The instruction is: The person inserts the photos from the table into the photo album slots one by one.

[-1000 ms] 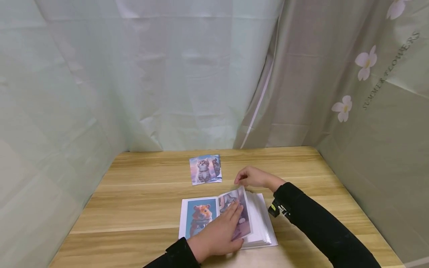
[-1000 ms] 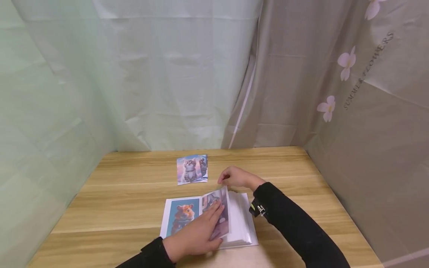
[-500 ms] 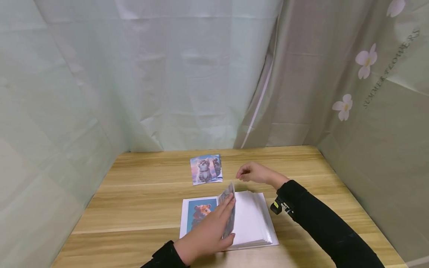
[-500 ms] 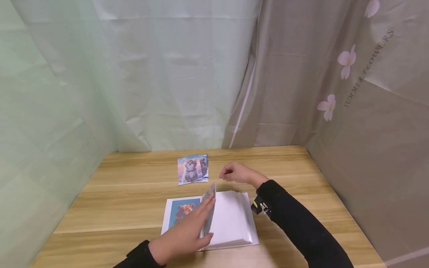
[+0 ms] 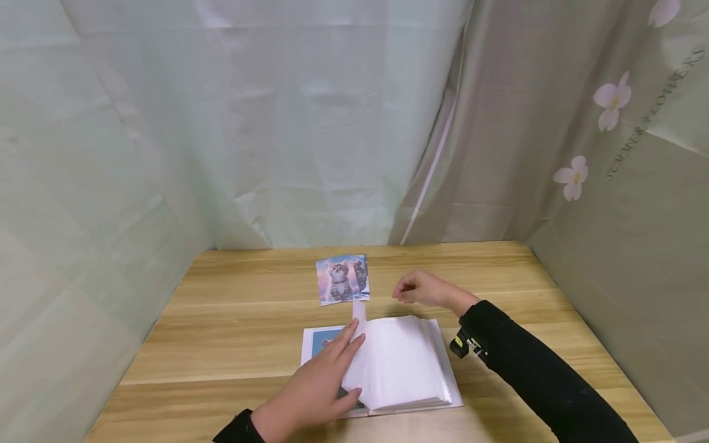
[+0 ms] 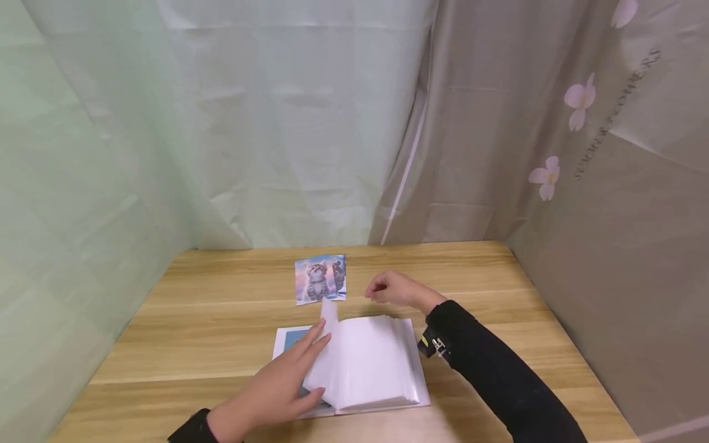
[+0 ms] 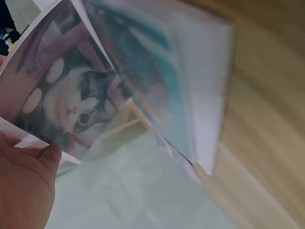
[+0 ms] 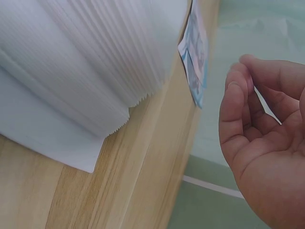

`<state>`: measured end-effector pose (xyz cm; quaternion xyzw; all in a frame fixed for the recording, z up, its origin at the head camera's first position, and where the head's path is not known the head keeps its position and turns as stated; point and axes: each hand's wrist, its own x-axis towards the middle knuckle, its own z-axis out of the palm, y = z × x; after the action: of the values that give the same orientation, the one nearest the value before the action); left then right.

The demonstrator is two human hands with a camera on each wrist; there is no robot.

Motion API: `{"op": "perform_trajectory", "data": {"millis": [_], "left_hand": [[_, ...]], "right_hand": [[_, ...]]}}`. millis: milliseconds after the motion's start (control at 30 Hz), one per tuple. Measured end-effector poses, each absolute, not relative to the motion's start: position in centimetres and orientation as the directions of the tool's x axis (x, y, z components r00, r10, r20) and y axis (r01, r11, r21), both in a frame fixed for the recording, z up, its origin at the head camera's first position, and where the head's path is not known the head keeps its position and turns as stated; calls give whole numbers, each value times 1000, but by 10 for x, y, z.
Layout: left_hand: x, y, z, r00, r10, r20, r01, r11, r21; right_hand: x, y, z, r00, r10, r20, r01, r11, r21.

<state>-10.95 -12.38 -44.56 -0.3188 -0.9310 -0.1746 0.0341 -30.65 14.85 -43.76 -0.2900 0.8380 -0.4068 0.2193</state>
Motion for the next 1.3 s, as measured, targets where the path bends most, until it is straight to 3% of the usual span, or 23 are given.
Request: {"op": "perform_trajectory", "data": {"millis": [400,600,967,1300], "left_hand": [[-91,-158,-461,-810,542,223,584,780,225],[-86,-169,-468,-853,510,107,518,810,274],[-85,-177,-479,-872,489,-12,468,841,271],[-85,-176,-481,-859,512,-14,490,828,272]], "right_hand": [[-307,146,-433,-743,-649,-163,-286,528,-800],[-306,146,-433,-744,-651,-151,-307,534,-788],[-308,145,-432,-743,-650,-159,-307,543,-782],[-308,142,-431,-729,-665,-166,-323,547,-772]]}}
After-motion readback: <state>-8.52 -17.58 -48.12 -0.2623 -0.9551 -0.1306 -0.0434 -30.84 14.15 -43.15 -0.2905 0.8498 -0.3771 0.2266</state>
